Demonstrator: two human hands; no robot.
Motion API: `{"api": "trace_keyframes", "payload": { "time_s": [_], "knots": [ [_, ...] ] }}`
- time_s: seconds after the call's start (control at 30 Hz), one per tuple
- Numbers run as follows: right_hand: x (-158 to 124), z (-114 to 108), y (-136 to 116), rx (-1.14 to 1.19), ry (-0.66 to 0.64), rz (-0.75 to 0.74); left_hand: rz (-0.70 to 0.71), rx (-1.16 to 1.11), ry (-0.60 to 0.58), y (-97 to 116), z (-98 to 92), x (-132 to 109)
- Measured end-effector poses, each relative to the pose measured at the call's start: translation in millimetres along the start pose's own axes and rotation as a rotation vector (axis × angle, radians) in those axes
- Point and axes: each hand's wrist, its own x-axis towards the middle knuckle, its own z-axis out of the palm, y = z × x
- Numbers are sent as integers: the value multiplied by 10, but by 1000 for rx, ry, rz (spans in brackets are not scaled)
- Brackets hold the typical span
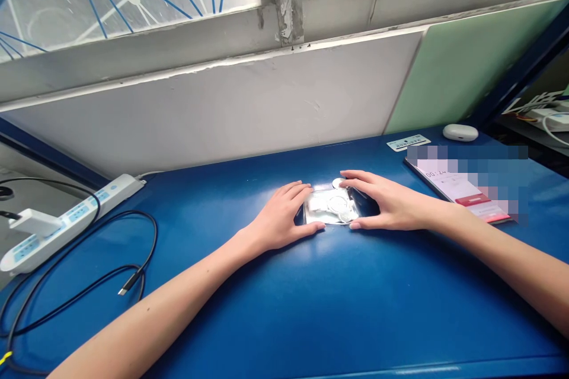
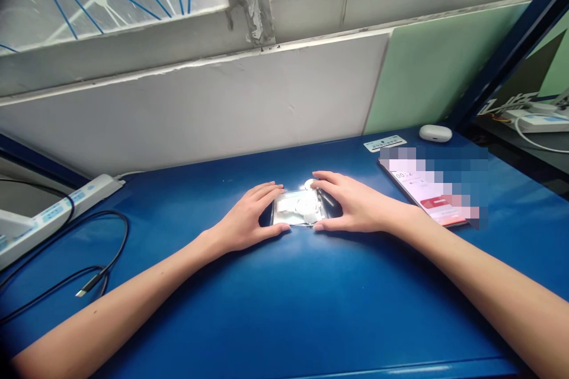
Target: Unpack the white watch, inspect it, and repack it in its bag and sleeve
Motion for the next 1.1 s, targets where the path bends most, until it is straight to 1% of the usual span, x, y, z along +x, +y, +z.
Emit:
{"api": "trace_keyframes", "payload": {
  "time_s": [0.4,0.8,1.1],
  "knots": [
    [-4,-3,-10,-25,-24,0,6,19,-11,-9,15,-3],
    [12,50,-79,-88,30,-71,39,6,3,20,3,3],
    [-19,-5,1,-102,-60,-47,5,31,-4,2,19,-3]
  ]
}}
